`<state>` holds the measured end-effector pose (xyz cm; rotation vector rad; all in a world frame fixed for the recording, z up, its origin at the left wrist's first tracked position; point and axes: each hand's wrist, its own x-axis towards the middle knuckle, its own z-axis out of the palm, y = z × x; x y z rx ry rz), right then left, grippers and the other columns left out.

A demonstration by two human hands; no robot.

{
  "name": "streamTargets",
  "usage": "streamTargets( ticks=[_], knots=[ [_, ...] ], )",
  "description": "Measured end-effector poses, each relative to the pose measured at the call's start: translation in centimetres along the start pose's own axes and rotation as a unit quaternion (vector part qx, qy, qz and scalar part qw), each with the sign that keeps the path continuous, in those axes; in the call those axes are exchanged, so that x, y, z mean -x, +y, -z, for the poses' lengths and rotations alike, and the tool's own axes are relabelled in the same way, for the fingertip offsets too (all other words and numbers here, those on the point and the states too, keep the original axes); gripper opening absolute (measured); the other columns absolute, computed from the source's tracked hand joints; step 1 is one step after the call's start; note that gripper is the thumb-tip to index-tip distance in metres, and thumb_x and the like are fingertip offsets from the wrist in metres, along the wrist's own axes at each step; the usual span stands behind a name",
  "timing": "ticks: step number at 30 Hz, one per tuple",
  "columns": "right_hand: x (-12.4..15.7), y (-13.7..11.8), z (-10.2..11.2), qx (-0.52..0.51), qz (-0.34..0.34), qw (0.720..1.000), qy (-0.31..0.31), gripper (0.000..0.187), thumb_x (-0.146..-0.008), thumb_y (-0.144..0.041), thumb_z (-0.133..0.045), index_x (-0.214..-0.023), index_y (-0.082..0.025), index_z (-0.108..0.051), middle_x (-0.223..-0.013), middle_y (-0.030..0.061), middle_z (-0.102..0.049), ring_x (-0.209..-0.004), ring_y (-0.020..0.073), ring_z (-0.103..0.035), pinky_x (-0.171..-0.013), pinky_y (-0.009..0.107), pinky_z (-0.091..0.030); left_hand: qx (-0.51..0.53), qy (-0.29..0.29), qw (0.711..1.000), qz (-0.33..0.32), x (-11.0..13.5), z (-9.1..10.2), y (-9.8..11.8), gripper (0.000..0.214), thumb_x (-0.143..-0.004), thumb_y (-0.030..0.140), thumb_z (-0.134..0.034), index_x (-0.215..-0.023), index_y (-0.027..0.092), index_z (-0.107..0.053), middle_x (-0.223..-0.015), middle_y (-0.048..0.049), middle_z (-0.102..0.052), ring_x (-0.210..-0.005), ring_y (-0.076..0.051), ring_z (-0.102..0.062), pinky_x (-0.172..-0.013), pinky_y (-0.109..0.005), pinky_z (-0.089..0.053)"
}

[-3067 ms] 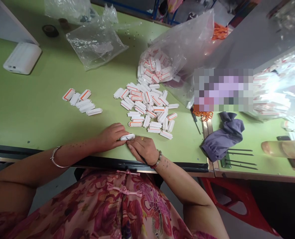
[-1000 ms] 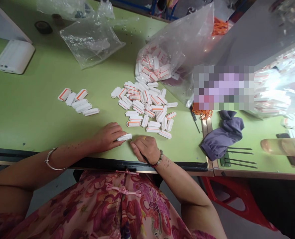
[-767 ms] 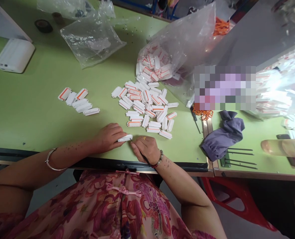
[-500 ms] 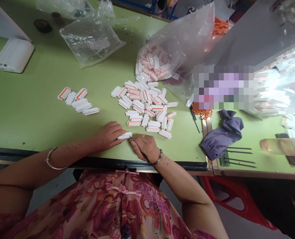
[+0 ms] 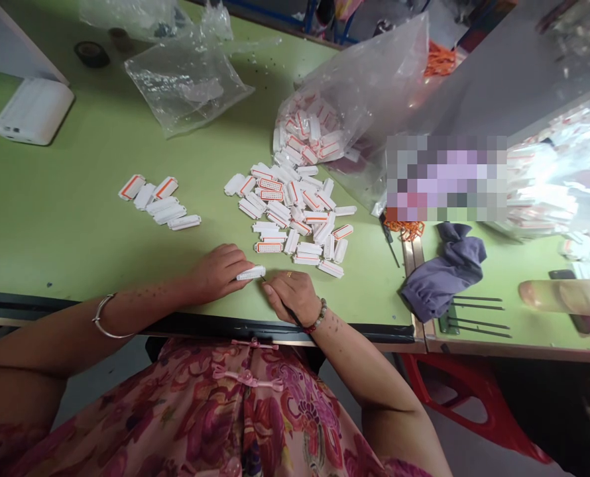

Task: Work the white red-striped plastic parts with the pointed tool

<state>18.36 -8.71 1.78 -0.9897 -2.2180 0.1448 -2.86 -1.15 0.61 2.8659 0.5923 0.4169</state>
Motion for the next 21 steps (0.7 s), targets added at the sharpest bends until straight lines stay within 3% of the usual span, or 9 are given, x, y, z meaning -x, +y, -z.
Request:
streamTargets(
  ticks=[8,12,16,21],
  knots=[
    [-0.2,-0.4,-0.7,0.055,-0.012,0.998,-0.02,0.031,-0.098,-0.017,-0.036,-0.071,-0.019,-0.053,-0.06,0.0026,-0.056,-0.055,0.0143,-0.047,-0.054,0.029,-0.036,-0.067,-0.014,0.998,-0.017,-0.2,0.4,0.6,0.019,-0.094,0.031,-0.052,-0.091,0.014,-0.059,-0.083,-0.0066,-0.057,-0.081,-0.021,-0.047,-0.074,-0.035,-0.036],
    [0.0,-0.2,-0.7,0.034,-0.009,0.999,-0.009,0.03,-0.098,-0.017,-0.037,-0.073,-0.018,-0.055,-0.059,0.0018,-0.055,-0.055,0.0138,-0.047,-0.054,0.028,-0.036,-0.067,-0.028,0.997,-0.01,-0.2,0.9,0.7,0.018,-0.093,0.03,-0.054,-0.095,0.014,-0.06,-0.086,-0.0073,-0.058,-0.084,-0.022,-0.048,-0.075,-0.035,-0.036],
    [0.3,0.1,-0.2,-0.015,-0.003,1.0,0.024,0.028,-0.098,-0.018,-0.036,-0.078,-0.018,-0.056,-0.064,0.0034,-0.06,-0.058,0.0138,-0.051,-0.055,0.027,-0.038,-0.062,-0.032,0.997,0.026,-0.2,1.1,0.6,0.02,-0.094,0.032,-0.052,-0.093,0.014,-0.061,-0.088,-0.008,-0.058,-0.084,-0.022,-0.049,-0.074,-0.034,-0.036],
    [0.5,0.3,-0.1,-0.005,0.0,1.0,0.019,0.027,-0.097,-0.017,-0.037,-0.077,-0.018,-0.055,-0.062,0.0034,-0.058,-0.056,0.0141,-0.049,-0.054,0.028,-0.035,-0.125,-0.022,0.988,0.091,0.5,2.3,-0.3,0.024,-0.094,0.033,-0.049,-0.088,0.015,-0.063,-0.087,-0.0091,-0.059,-0.084,-0.024,-0.05,-0.073,-0.038,-0.038]
  ],
)
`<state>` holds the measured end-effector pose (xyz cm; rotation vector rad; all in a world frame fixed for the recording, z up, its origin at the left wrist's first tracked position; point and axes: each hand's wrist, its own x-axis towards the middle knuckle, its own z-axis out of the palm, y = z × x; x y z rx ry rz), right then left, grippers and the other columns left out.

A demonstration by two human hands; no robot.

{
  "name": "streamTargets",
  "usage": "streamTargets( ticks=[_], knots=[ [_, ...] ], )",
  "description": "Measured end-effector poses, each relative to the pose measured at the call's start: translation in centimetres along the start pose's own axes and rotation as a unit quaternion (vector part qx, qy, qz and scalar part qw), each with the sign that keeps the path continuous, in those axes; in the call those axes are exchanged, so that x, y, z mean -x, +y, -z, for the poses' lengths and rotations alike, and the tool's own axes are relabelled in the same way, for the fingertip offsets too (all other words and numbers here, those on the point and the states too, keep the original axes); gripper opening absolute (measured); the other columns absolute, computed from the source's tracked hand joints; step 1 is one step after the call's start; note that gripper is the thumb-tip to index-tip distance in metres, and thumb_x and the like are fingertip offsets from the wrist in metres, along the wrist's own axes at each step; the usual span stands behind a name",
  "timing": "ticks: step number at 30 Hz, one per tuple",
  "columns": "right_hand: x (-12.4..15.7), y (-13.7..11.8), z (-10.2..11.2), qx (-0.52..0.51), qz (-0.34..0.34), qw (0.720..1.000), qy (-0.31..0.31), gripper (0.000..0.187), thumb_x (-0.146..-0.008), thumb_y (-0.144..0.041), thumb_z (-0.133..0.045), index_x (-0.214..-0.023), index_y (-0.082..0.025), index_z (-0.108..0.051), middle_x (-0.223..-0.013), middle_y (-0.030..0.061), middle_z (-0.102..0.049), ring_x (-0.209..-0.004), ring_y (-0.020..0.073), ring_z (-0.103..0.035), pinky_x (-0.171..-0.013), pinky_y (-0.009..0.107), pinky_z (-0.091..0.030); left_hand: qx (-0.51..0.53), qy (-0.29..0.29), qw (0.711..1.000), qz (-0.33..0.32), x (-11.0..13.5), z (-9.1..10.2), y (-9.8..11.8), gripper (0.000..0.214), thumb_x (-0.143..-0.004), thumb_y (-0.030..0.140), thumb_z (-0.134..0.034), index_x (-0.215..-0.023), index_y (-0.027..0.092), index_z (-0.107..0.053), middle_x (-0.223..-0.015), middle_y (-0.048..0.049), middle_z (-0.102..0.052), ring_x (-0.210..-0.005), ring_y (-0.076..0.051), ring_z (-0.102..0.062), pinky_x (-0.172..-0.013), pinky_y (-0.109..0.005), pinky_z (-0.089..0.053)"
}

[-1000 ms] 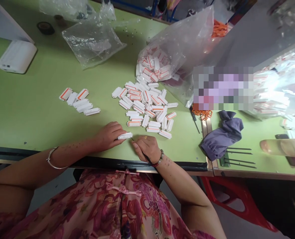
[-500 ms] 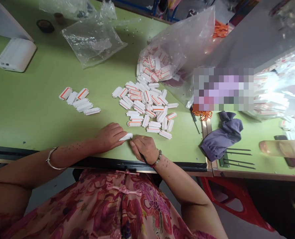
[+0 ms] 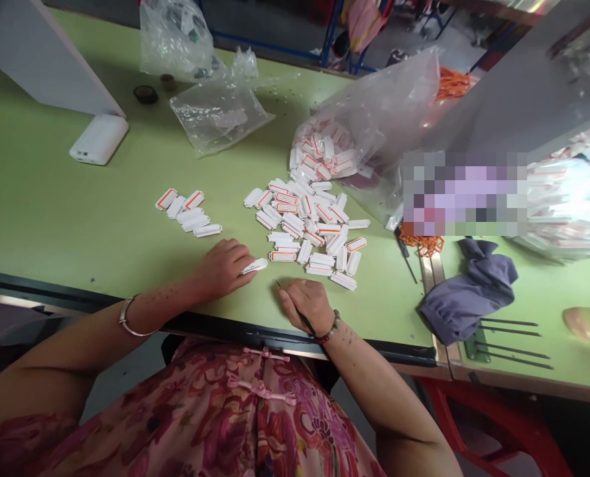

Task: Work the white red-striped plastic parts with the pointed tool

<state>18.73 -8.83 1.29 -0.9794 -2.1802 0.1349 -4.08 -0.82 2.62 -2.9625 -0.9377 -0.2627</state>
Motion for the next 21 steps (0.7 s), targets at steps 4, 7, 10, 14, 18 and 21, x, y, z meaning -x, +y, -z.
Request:
streamTargets(
  ticks=[4,7,10,14,18,21],
  knots=[
    [-0.2,-0.1,0.1,0.013,-0.001,1.0,-0.006,0.028,-0.097,-0.017,-0.038,-0.074,-0.018,-0.053,-0.059,0.0013,-0.053,-0.053,0.0131,-0.044,-0.054,0.027,-0.032,-0.072,-0.009,0.992,0.099,0.5,1.6,-1.6,0.022,-0.09,0.027,-0.05,-0.088,0.013,-0.066,-0.096,-0.0158,-0.061,-0.096,-0.031,-0.051,-0.076,-0.044,-0.039],
    [-0.4,-0.3,0.3,0.025,0.0,1.0,-0.012,0.031,-0.097,-0.018,-0.038,-0.069,-0.018,-0.051,-0.058,0.0003,-0.05,-0.053,0.0127,-0.042,-0.055,0.027,-0.032,-0.083,0.008,0.982,0.17,0.3,2.1,-3.0,0.033,-0.091,0.03,-0.047,-0.115,0.013,-0.062,-0.129,-0.02,-0.052,-0.122,-0.038,-0.041,-0.092,-0.052,-0.034],
    [-0.5,-0.4,0.3,0.032,0.004,0.999,-0.018,0.032,-0.098,-0.018,-0.037,-0.068,-0.019,-0.049,-0.058,0.0,-0.05,-0.053,0.0127,-0.042,-0.055,0.027,-0.031,-0.067,-0.013,0.974,0.215,-0.2,1.3,-4.8,0.052,-0.091,0.046,-0.045,-0.135,0.019,-0.05,-0.15,-0.0147,-0.033,-0.14,-0.041,-0.018,-0.106,-0.059,-0.015],
    [-0.4,-0.3,0.3,0.041,0.0,0.999,-0.023,0.032,-0.098,-0.019,-0.037,-0.067,-0.02,-0.047,-0.057,-0.0009,-0.048,-0.052,0.0125,-0.041,-0.055,0.027,-0.03,-0.047,-0.052,0.961,0.268,-0.8,0.2,-7.9,0.051,-0.093,0.049,-0.038,-0.133,0.021,-0.05,-0.147,-0.0157,-0.037,-0.139,-0.043,-0.017,-0.105,-0.064,-0.014],
    [-0.4,-0.2,0.3,0.046,0.001,0.999,-0.025,0.032,-0.098,-0.019,-0.037,-0.067,-0.02,-0.045,-0.056,-0.0011,-0.048,-0.051,0.0127,-0.04,-0.054,0.028,-0.029,-0.041,-0.029,0.957,0.285,-1.2,0.4,-9.9,0.047,-0.093,0.046,-0.041,-0.129,0.019,-0.053,-0.142,-0.0183,-0.041,-0.136,-0.043,-0.023,-0.103,-0.064,-0.019],
    [-0.5,-0.3,0.2,0.043,0.004,0.999,-0.031,0.033,-0.098,-0.019,-0.037,-0.066,-0.02,-0.045,-0.056,-0.0011,-0.048,-0.051,0.0126,-0.04,-0.054,0.028,-0.03,-0.033,0.0,0.963,0.269,-2.5,0.6,-9.7,0.049,-0.092,0.044,-0.044,-0.132,0.016,-0.05,-0.145,-0.0192,-0.038,-0.138,-0.041,-0.02,-0.107,-0.062,-0.014]
  ],
)
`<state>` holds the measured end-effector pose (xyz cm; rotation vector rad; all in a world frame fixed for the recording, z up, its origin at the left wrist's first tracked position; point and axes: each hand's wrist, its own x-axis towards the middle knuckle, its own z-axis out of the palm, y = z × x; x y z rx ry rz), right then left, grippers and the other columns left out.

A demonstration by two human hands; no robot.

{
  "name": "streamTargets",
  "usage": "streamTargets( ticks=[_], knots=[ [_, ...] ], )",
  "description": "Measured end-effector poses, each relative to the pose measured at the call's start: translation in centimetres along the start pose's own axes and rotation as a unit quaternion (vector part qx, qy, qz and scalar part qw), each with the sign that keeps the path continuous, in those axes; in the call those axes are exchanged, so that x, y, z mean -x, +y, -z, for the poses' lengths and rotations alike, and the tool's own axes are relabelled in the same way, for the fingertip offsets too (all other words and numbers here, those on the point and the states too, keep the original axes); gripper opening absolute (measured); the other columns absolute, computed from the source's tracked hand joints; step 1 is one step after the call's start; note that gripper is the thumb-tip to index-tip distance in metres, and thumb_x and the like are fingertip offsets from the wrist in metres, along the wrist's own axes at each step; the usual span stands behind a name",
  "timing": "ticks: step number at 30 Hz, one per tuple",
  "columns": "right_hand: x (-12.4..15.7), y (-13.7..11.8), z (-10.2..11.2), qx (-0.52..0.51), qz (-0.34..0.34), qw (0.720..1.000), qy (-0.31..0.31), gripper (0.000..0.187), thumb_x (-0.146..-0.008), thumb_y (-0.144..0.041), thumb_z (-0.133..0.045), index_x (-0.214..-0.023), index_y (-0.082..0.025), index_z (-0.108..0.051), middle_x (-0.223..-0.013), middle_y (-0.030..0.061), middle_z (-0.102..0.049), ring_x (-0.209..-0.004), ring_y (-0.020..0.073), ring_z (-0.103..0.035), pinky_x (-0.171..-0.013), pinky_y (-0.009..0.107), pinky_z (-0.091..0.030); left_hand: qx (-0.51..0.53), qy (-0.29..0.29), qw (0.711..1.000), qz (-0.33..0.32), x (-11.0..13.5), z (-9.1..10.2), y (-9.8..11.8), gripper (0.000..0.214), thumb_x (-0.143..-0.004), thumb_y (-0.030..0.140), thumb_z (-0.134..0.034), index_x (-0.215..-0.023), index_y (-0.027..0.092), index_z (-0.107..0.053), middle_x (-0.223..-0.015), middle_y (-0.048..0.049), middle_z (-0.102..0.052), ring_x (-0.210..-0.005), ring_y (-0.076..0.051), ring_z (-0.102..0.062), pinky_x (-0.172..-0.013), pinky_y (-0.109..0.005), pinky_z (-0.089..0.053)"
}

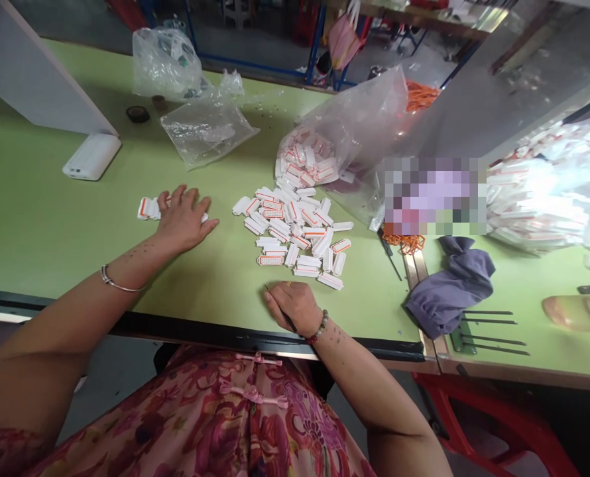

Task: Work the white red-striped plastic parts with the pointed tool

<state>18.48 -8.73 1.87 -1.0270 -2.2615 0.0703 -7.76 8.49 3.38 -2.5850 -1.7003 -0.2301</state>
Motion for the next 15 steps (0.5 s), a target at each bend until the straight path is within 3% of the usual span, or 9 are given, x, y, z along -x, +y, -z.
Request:
streamTargets(
  ticks=[5,8,11,15],
  knots=[
    [0.0,0.0,-0.1,-0.001,0.001,1.0,-0.006,0.035,-0.099,-0.02,-0.035,-0.066,-0.02,-0.046,-0.057,-0.001,-0.049,-0.052,0.012,-0.041,-0.054,0.027,-0.03,0.056,-0.021,0.995,-0.078,-2.4,-1.1,4.1,0.051,-0.093,0.029,-0.039,-0.14,0.01,-0.039,-0.144,-0.0217,-0.038,-0.133,-0.035,-0.032,-0.106,-0.054,-0.026],
    [0.0,0.2,-0.1,0.004,-0.003,1.0,-0.003,0.035,-0.099,-0.021,-0.035,-0.066,-0.02,-0.047,-0.056,-0.0009,-0.049,-0.051,0.0118,-0.041,-0.054,0.027,-0.03,0.076,-0.028,0.992,-0.098,-3.2,-1.8,5.9,0.045,-0.09,0.02,-0.04,-0.133,0.008,-0.047,-0.13,-0.0224,-0.049,-0.118,-0.034,-0.045,-0.097,-0.051,-0.036],
    [0.1,0.2,-0.1,0.01,-0.004,1.0,-0.01,0.035,-0.099,-0.02,-0.035,-0.067,-0.019,-0.048,-0.057,-0.0007,-0.05,-0.052,0.0117,-0.042,-0.054,0.027,-0.031,0.071,-0.009,0.992,-0.107,-2.4,-2.0,6.0,0.038,-0.087,0.015,-0.041,-0.121,0.008,-0.055,-0.115,-0.0205,-0.055,-0.105,-0.032,-0.05,-0.089,-0.049,-0.04],
    [-0.1,0.0,-0.1,0.001,0.001,0.999,-0.05,0.033,-0.1,-0.021,-0.035,-0.071,-0.019,-0.052,-0.061,-0.0001,-0.054,-0.054,0.0117,-0.046,-0.055,0.027,-0.033,0.143,0.014,0.983,-0.117,1.0,-2.0,4.7,0.044,-0.082,0.012,-0.044,-0.126,0.008,-0.049,-0.109,-0.016,-0.055,-0.1,-0.027,-0.05,-0.088,-0.043,-0.044]
  ],
)
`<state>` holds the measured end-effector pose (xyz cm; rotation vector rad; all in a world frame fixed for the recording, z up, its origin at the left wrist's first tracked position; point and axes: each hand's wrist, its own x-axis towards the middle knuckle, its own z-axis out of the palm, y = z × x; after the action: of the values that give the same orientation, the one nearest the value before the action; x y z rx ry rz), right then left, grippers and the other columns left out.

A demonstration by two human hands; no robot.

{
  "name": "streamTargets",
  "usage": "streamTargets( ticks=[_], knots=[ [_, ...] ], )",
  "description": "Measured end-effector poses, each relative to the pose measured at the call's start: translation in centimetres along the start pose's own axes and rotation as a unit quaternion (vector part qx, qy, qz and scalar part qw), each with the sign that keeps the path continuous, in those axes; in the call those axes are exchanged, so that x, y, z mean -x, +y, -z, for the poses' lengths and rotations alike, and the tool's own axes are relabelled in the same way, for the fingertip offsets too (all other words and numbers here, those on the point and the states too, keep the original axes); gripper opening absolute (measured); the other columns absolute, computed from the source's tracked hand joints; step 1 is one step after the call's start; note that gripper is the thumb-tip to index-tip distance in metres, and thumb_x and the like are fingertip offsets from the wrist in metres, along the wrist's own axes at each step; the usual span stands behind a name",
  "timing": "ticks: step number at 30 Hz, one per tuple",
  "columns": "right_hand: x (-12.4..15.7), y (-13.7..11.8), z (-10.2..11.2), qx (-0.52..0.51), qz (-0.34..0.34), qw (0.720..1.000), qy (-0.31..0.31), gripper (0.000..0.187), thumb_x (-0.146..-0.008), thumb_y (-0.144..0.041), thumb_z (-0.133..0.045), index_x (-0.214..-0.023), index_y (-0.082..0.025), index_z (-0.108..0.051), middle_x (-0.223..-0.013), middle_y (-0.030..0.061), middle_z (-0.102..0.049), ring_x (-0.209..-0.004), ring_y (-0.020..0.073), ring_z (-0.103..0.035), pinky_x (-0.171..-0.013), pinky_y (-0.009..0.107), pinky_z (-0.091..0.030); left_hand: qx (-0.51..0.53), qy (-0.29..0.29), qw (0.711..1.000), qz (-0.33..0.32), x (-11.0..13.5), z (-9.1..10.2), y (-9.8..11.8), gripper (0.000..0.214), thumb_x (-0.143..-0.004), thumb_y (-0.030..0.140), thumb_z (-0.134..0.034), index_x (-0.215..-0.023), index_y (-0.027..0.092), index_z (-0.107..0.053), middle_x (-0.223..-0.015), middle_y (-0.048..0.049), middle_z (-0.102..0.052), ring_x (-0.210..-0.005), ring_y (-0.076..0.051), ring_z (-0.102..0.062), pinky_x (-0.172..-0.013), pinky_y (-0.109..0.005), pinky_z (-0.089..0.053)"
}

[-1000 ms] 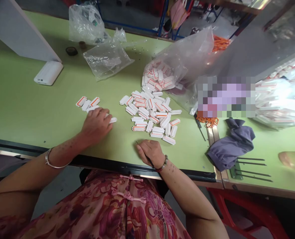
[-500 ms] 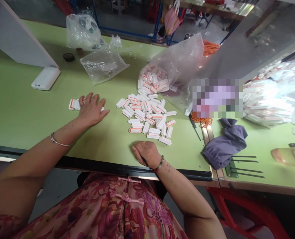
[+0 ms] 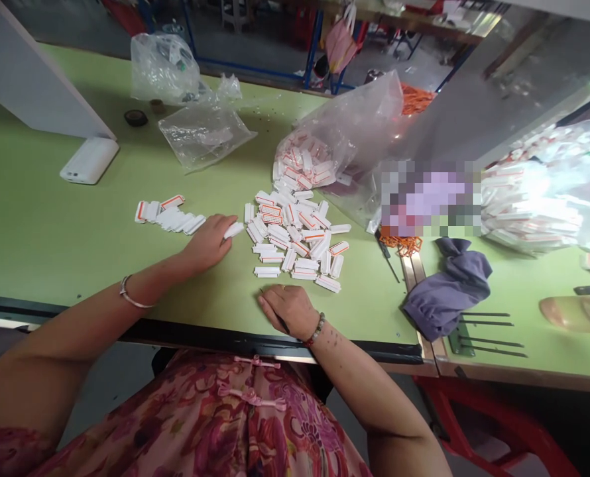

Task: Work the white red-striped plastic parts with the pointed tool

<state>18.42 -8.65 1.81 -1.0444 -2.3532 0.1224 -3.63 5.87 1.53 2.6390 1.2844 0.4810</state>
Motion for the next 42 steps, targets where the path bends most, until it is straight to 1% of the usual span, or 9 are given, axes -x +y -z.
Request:
streamTargets(
  ticks=[4,8,13,18,25,31,36,39,42],
  knots=[
    [-0.2,0.0,-0.2,-0.039,-0.034,0.999,-0.003,0.021,-0.099,-0.022,-0.04,-0.09,-0.017,-0.058,-0.075,0.0032,-0.064,-0.066,0.0129,-0.058,-0.062,0.025,-0.042,0.105,-0.027,0.993,-0.044,4.3,0.2,1.2,0.047,-0.078,0.01,-0.047,-0.126,0.009,-0.048,-0.109,-0.0125,-0.056,-0.101,-0.023,-0.051,-0.091,-0.038,-0.045],
    [-0.1,0.4,-0.4,-0.069,-0.095,0.993,0.025,0.017,-0.098,-0.021,-0.043,-0.103,-0.018,-0.059,-0.088,0.0062,-0.069,-0.078,0.0148,-0.064,-0.07,0.026,-0.049,0.118,-0.071,0.984,-0.11,6.3,0.4,3.3,0.04,-0.084,0.017,-0.05,-0.123,0.014,-0.051,-0.11,-0.0107,-0.058,-0.099,-0.024,-0.05,-0.089,-0.039,-0.044],
    [0.1,0.7,-0.3,-0.064,-0.088,0.992,0.067,0.016,-0.097,-0.02,-0.045,-0.101,-0.018,-0.061,-0.085,0.0059,-0.071,-0.076,0.0147,-0.066,-0.067,0.026,-0.051,0.054,-0.053,0.99,-0.121,6.3,0.4,3.7,0.039,-0.089,0.042,-0.055,-0.115,0.013,-0.057,-0.105,-0.0125,-0.057,-0.095,-0.026,-0.049,-0.085,-0.041,-0.042],
    [0.3,0.6,-0.1,-0.094,-0.041,0.993,0.053,0.019,-0.097,-0.021,-0.043,-0.101,-0.018,-0.061,-0.089,0.0067,-0.072,-0.08,0.0145,-0.068,-0.07,0.026,-0.053,0.088,-0.045,0.984,-0.146,6.2,-0.1,3.2,0.024,-0.094,0.036,-0.05,-0.097,0.015,-0.061,-0.096,-0.0084,-0.059,-0.089,-0.022,-0.048,-0.082,-0.037,-0.04],
    [0.3,0.7,-0.3,-0.085,-0.049,0.994,0.049,0.022,-0.098,-0.021,-0.041,-0.102,-0.018,-0.062,-0.088,0.0062,-0.073,-0.077,0.0139,-0.069,-0.068,0.025,-0.053,0.12,-0.068,0.978,-0.156,6.1,-0.2,2.7,0.023,-0.092,0.032,-0.053,-0.107,0.015,-0.058,-0.101,-0.0096,-0.06,-0.094,-0.022,-0.05,-0.085,-0.036,-0.04],
    [0.2,0.7,-0.3,-0.07,-0.042,0.996,0.036,0.022,-0.098,-0.021,-0.041,-0.099,-0.018,-0.063,-0.083,0.0062,-0.072,-0.072,0.014,-0.067,-0.065,0.026,-0.051,0.132,-0.053,0.979,-0.149,5.8,-0.1,2.1,0.029,-0.097,0.038,-0.045,-0.093,0.017,-0.066,-0.098,-0.0084,-0.06,-0.09,-0.02,-0.049,-0.085,-0.035,-0.041],
    [0.0,0.6,-0.3,-0.058,-0.028,0.997,0.035,0.021,-0.098,-0.02,-0.041,-0.097,-0.017,-0.062,-0.079,0.0056,-0.071,-0.067,0.0135,-0.065,-0.062,0.026,-0.049,0.1,-0.012,0.987,-0.121,5.4,-0.2,1.9,0.034,-0.098,0.037,-0.041,-0.112,0.015,-0.062,-0.102,-0.011,-0.06,-0.093,-0.022,-0.05,-0.085,-0.037,-0.041],
    [0.0,0.6,-0.2,-0.06,-0.026,0.997,0.037,0.02,-0.097,-0.019,-0.042,-0.097,-0.016,-0.062,-0.079,0.0058,-0.071,-0.066,0.0138,-0.065,-0.061,0.026,-0.048,0.085,-0.023,0.988,-0.131,5.4,-0.1,1.7,0.034,-0.1,0.036,-0.037,-0.105,0.015,-0.063,-0.092,-0.0087,-0.062,-0.086,-0.021,-0.051,-0.081,-0.035,-0.041],
    [-0.1,0.6,-0.2,-0.058,-0.025,0.997,0.04,0.019,-0.096,-0.018,-0.043,-0.096,-0.015,-0.062,-0.078,0.0061,-0.071,-0.066,0.014,-0.064,-0.06,0.026,-0.048,0.05,-0.034,0.986,-0.154,5.7,0.2,1.7,0.033,-0.096,0.042,-0.046,-0.106,0.016,-0.063,-0.096,-0.009,-0.061,-0.088,-0.022,-0.05,-0.082,-0.036,-0.04]
  ],
)
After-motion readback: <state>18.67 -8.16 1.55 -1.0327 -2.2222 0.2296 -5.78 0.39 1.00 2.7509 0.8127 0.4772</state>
